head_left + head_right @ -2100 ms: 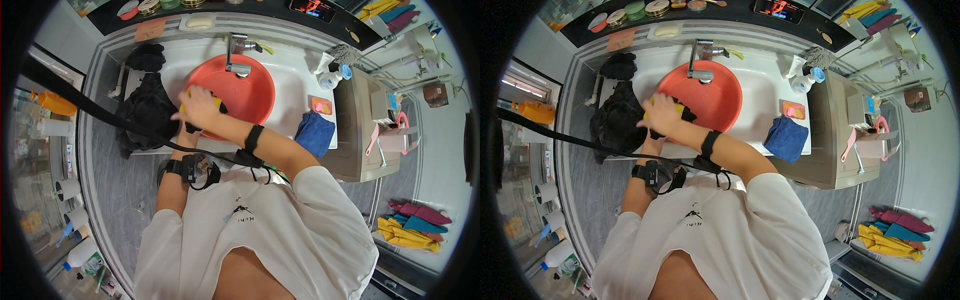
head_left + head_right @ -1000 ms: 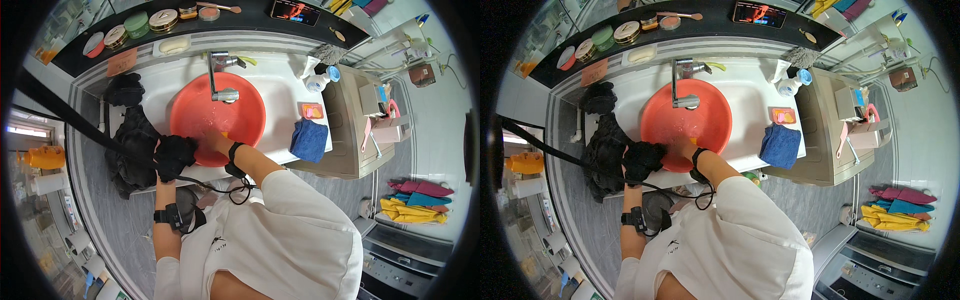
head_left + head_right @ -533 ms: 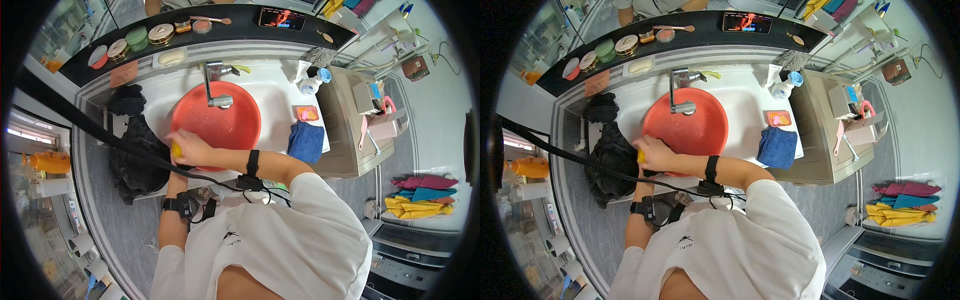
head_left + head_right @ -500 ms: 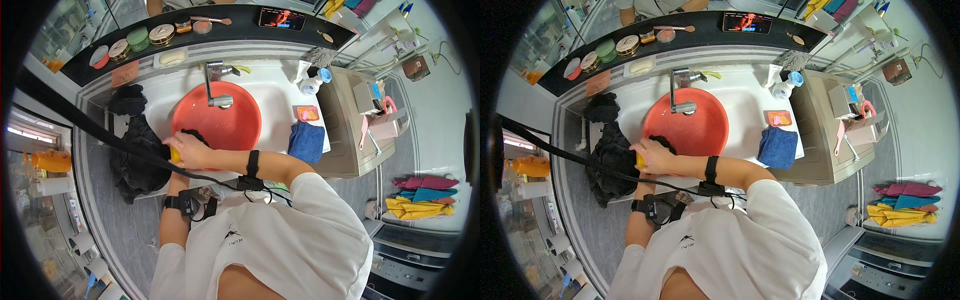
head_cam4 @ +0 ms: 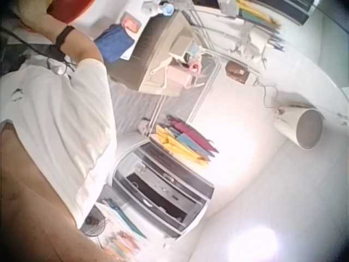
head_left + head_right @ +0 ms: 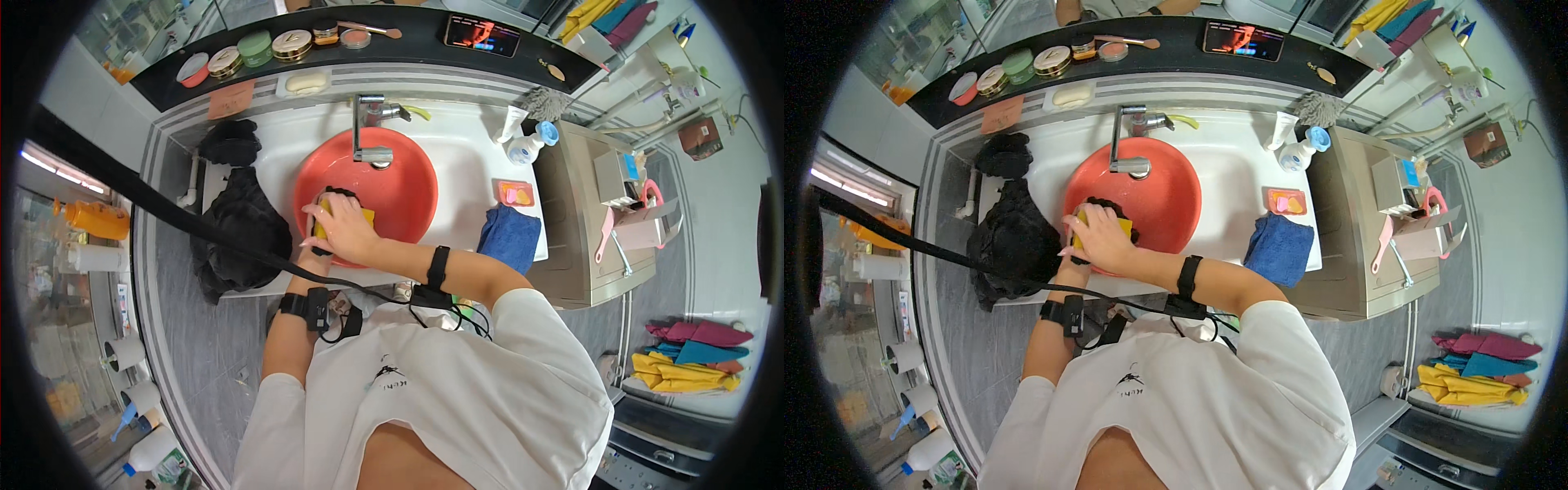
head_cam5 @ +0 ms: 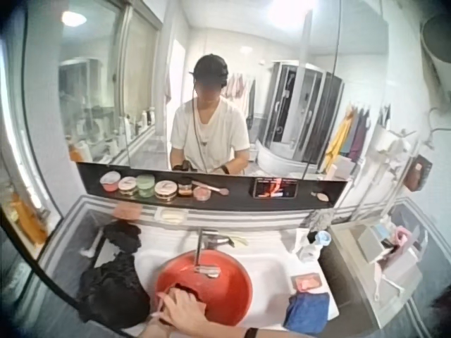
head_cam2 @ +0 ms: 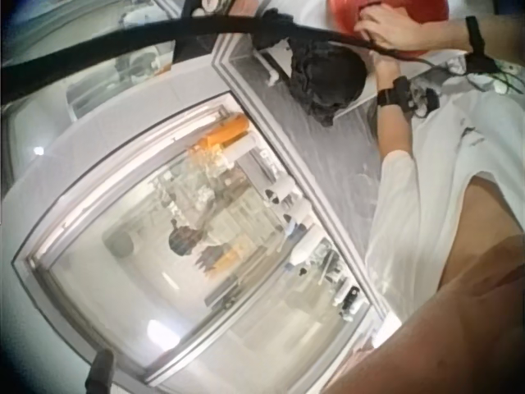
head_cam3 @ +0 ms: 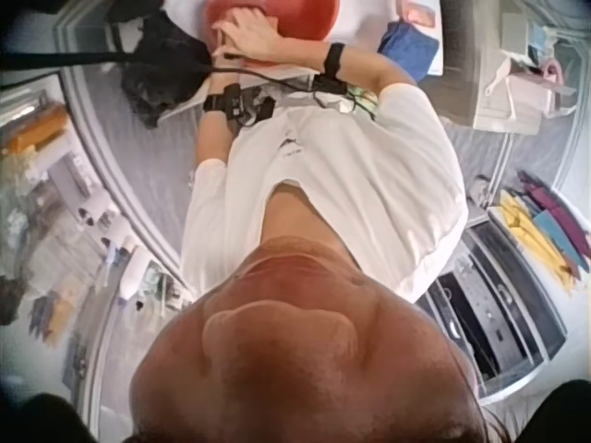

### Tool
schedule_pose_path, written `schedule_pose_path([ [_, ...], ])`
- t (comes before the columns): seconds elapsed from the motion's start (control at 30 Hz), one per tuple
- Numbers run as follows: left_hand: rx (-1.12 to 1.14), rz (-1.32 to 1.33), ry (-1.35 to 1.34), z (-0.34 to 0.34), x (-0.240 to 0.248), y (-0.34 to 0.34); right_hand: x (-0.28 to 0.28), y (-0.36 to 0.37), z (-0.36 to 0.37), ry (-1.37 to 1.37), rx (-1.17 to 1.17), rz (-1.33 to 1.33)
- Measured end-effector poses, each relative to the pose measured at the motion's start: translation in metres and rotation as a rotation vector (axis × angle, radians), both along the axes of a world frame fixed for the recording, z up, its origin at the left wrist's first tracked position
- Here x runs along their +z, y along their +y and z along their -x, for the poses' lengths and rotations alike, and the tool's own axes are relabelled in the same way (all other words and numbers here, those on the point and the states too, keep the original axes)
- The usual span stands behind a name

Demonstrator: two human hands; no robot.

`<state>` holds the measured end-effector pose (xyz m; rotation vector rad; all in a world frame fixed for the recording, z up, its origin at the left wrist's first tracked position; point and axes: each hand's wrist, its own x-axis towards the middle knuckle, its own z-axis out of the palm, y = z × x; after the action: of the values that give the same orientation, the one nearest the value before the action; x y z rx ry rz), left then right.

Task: Hand washing a black cloth in a red basin using a yellow sponge and soap.

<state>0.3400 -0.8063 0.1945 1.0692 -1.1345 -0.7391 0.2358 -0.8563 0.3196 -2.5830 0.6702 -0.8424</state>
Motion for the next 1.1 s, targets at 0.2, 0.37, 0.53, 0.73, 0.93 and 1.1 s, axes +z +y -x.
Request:
schedule_pose_path([
  [0.2, -0.678, -0.273, 1.485, 0.003, 0.040, -0.039, -0.027, -0.051, 0.006, -0.039, -0.365, -0.182],
  [0.37, -0.636, -0.277, 1.241, 0.007, 0.044, -0.023, -0.002, -0.003, 0.025, -0.031, -0.276, -0.027],
  [0.53, -0.162, -0.219, -0.551, 0.016, 0.039, -0.011, 0.004, -0.013, 0.025, -0.049, -0.144, -0.002],
  [0.73, -0.580, -0.357, 0.777, 0.004, 0.000, -0.029, 0.000, -0.018, 0.033, 0.015, -0.284, -0.009],
  [0.93, -0.588, -0.368, 0.860, 0.014, 0.023, -0.018, 0.016, -0.007, 0.032, -0.030, -0.063, 0.095],
  [1.1, -0.593, -0.346, 0.902, 0.015, 0.023, -0.015, 0.007, -0.025, 0.032, 0.057, -0.303, 0.039],
])
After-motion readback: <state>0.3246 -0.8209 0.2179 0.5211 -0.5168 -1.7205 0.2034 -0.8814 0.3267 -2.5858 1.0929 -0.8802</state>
